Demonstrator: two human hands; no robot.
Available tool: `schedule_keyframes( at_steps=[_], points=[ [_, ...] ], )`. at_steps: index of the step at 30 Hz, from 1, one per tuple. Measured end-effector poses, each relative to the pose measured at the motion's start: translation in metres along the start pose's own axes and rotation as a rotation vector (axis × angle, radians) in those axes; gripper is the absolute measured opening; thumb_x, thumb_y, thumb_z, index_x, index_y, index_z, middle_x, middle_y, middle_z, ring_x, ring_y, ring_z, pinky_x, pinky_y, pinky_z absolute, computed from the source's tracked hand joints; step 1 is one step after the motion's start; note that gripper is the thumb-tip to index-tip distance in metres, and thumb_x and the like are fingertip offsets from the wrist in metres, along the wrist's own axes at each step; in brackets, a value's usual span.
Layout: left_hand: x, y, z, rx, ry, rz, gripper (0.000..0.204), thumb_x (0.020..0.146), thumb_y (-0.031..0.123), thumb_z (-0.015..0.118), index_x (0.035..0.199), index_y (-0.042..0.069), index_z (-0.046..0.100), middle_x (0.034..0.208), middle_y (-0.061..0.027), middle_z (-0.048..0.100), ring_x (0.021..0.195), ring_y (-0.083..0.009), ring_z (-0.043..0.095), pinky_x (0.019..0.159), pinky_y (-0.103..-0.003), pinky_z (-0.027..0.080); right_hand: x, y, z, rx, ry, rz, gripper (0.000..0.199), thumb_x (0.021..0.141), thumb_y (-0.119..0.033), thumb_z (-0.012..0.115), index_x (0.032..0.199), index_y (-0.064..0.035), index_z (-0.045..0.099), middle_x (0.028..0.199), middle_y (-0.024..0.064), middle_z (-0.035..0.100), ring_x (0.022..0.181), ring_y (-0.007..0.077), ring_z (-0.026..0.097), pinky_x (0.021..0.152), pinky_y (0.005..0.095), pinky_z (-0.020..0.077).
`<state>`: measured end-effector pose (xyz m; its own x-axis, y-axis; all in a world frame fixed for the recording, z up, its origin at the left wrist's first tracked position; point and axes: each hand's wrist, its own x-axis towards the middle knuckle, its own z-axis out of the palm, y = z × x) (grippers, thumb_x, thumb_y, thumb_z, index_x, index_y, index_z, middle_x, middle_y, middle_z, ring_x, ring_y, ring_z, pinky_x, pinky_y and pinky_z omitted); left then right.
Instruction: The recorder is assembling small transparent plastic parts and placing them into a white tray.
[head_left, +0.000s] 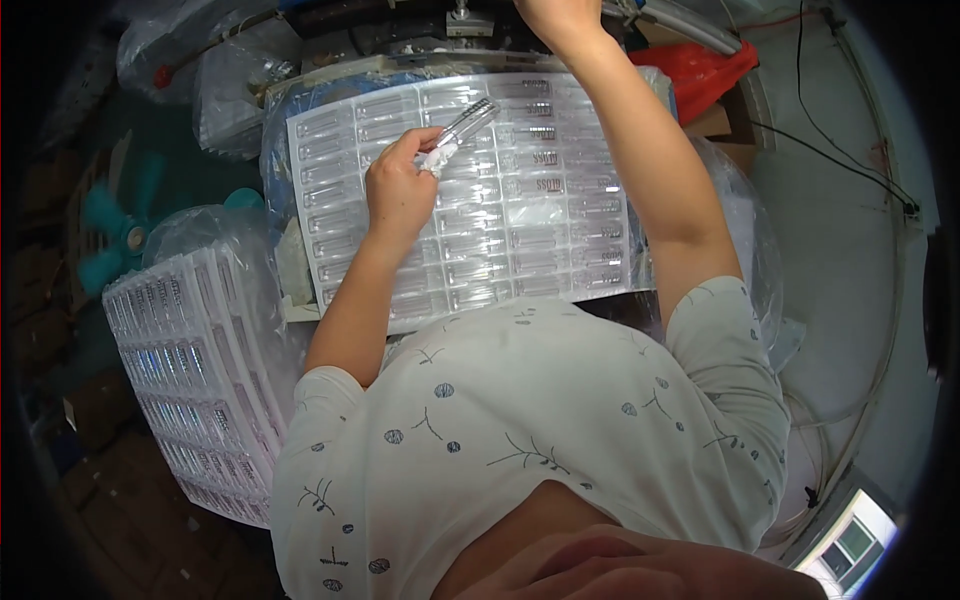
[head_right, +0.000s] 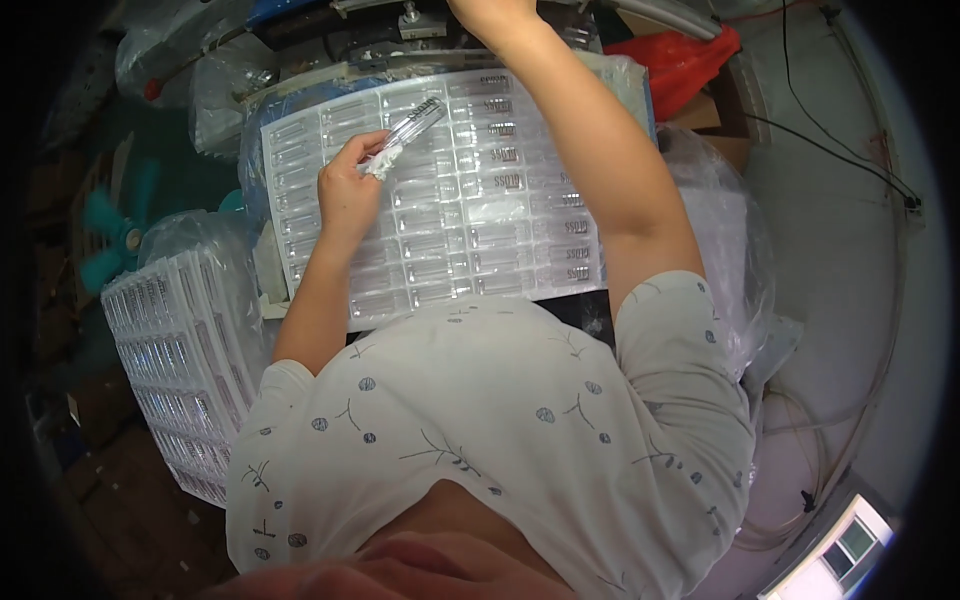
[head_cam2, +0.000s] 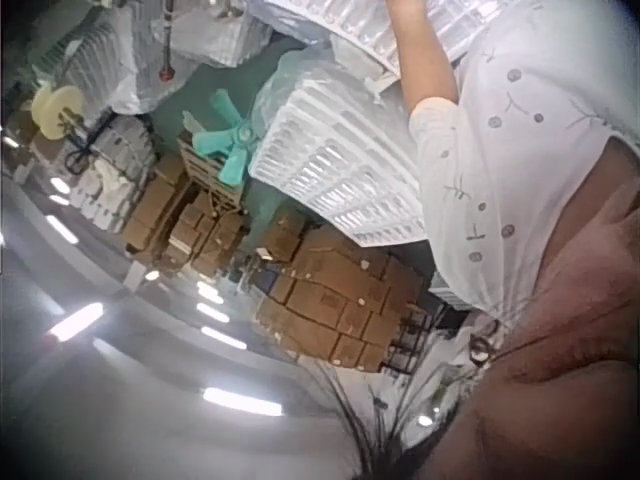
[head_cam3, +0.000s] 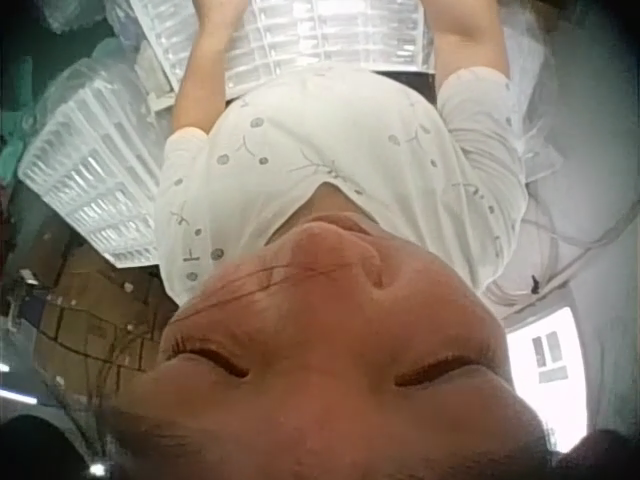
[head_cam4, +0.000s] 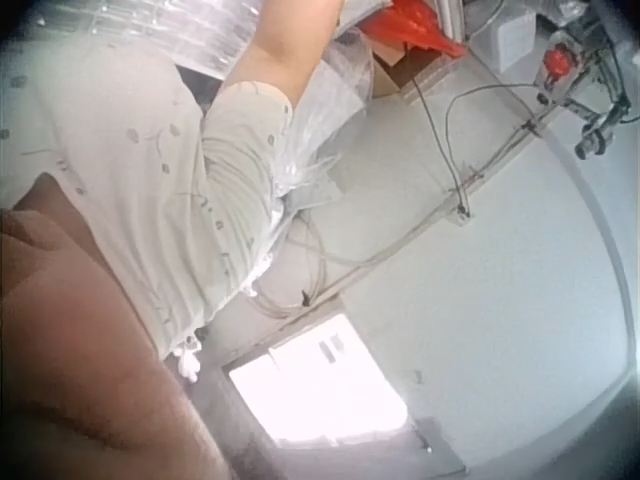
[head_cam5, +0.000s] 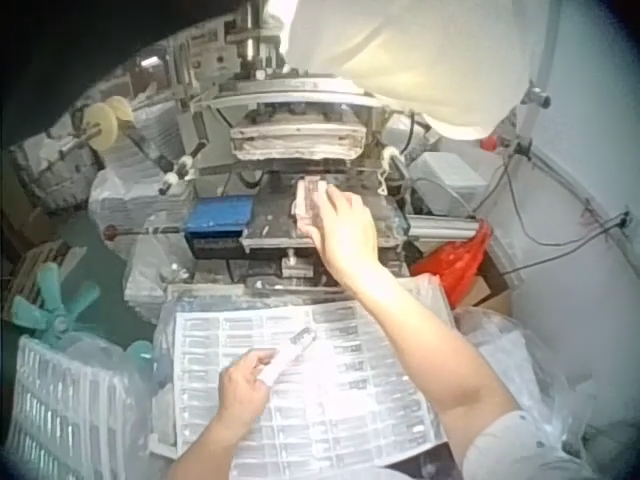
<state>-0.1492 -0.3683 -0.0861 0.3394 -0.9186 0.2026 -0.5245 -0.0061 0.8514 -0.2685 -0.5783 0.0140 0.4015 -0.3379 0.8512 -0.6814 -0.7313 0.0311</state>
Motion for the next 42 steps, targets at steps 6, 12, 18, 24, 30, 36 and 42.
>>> schedule_keyframes(
  at_steps=[6,12,18,24,30,36,42],
  points=[
    [-0.036,0.006,0.047,0.010,-0.335,0.327,0.029,0.067,-0.006,0.058,0.091,0.008,0.067,0.092,-0.0088,0.065,0.095,-0.0264,0.057,0.089,-0.038,0.040,-0.089,0.022,-0.038,0.158,-0.029,0.174,0.040,0.074,-0.012,0.068,0.110,0.0007,0.055,0.112,0.0195,0.056,0.103,0.0359,0.051,0.091,0.0417,0.0407],
    [-0.046,-0.010,0.068,0.338,-0.245,0.569,0.017,0.065,-0.001,0.059,0.080,0.004,0.065,0.086,-0.0076,0.058,0.088,-0.0258,0.053,0.082,-0.041,0.039,-0.153,0.017,-0.099,0.217,-0.200,0.235,0.018,0.074,-0.013,0.071,0.089,-0.0031,0.067,0.095,0.0080,0.066,0.086,0.0245,0.060,0.075,0.0318,0.0489],
    [-0.051,-0.009,0.068,0.376,-0.261,0.514,0.034,0.058,-0.006,0.063,0.088,0.010,0.066,0.092,-0.0062,0.055,0.097,-0.0269,0.050,0.088,-0.042,0.037,-0.206,-0.016,-0.147,0.571,-0.804,0.173,0.019,0.071,-0.010,0.072,0.088,-0.0051,0.064,0.094,0.0090,0.061,0.089,0.0257,0.056,0.075,0.0351,0.0463],
    [-0.039,0.006,0.048,0.348,-0.170,0.465,0.035,0.060,-0.007,0.058,0.092,0.007,0.066,0.093,-0.0072,0.058,0.097,-0.0272,0.051,0.091,-0.041,0.036,-0.229,-0.032,-0.143,0.479,-0.916,0.008,0.022,0.068,-0.013,0.074,0.086,-0.0043,0.064,0.098,0.0071,0.057,0.093,0.0242,0.053,0.074,0.0343,0.0459],
    [-0.032,0.008,0.040,-0.273,-0.335,0.060,0.046,0.072,-0.004,0.062,0.116,0.007,0.057,0.115,-0.0076,0.058,0.105,-0.0227,0.056,0.093,-0.034,0.043,-0.207,-0.032,-0.144,0.779,-0.737,0.569,0.026,0.073,-0.006,0.073,0.097,-0.0035,0.063,0.110,0.0105,0.058,0.085,0.0183,0.060,0.070,0.0278,0.0515],
    [-0.028,0.014,0.054,-0.723,-0.368,-0.080,0.053,0.080,-0.001,0.065,0.129,0.003,0.046,0.119,-0.0077,0.056,0.107,-0.0149,0.055,0.093,-0.027,0.043,-0.191,-0.066,-0.135,1.045,-0.592,0.783,0.060,0.073,0.005,0.072,0.127,-0.0028,0.046,0.122,0.0133,0.052,0.090,0.0135,0.061,0.081,0.0264,0.0538],
    [-0.020,0.015,0.046,-0.923,-0.323,-0.144,0.053,0.077,-0.006,0.065,0.126,0.004,0.048,0.117,-0.0054,0.056,0.100,-0.0123,0.055,0.089,-0.025,0.045,-0.189,-0.072,-0.131,1.048,-0.479,0.674,0.069,0.072,0.008,0.070,0.132,-0.0028,0.037,0.126,0.0146,0.048,0.093,0.0157,0.062,0.082,0.0275,0.0545]
  ],
)
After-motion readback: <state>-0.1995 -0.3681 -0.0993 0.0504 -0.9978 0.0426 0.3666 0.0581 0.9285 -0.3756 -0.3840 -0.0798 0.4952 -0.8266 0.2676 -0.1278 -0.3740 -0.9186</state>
